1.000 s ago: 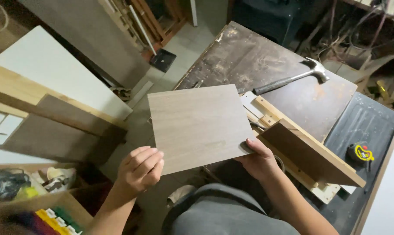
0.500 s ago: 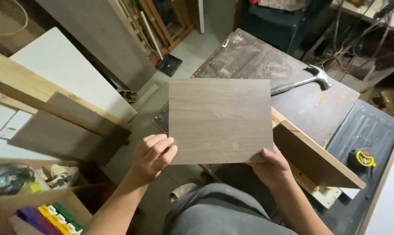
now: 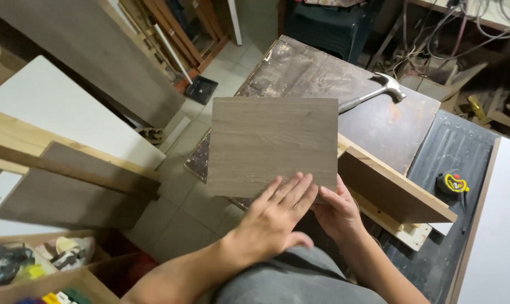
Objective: Applying adhesive tape and liquid finish to the edges of wooden boards in a workshop environment.
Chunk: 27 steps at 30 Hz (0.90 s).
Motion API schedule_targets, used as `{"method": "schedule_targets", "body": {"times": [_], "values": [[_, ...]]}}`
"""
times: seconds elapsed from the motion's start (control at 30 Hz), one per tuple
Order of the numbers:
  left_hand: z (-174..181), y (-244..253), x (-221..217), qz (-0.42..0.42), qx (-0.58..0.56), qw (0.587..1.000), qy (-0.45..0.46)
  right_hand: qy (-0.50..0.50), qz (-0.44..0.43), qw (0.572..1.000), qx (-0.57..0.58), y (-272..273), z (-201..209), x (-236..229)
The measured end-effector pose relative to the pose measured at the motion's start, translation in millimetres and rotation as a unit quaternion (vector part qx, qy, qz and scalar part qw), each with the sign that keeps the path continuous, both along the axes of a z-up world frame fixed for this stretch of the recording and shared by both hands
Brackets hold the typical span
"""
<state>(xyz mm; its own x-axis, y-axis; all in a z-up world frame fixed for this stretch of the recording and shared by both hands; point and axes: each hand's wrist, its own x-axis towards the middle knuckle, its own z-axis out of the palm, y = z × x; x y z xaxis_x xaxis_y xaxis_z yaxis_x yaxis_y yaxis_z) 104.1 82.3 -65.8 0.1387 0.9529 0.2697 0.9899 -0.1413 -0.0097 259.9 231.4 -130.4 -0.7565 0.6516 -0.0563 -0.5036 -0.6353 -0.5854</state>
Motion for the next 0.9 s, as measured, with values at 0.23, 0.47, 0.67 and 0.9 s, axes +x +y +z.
{"method": "schedule_targets", "body": {"times": [0.23,0.47,0.67,0.9], "values": [[28.8,-62.8,-106.2,0.331,-0.122,0.935,0.047,-0.125,-0.035,0.991,-0.033,3.8,-7.2,7.8],[61.2,-54.3,-66.6,0.185,0.157,0.97,-0.004,-0.136,-0.008,0.99,-0.026,4.8,13.4,-0.2],[12.0,-6.8,-10.4,0.008,0.089,0.991,-0.102,-0.092,0.021,0.995,-0.025,-1.9,7.1,-5.6],[13.5,-40.6,-51.0,0.125,0.097,0.984,-0.083,-0.11,0.013,0.992,-0.057,-6.6,-10.5,0.9]]}}
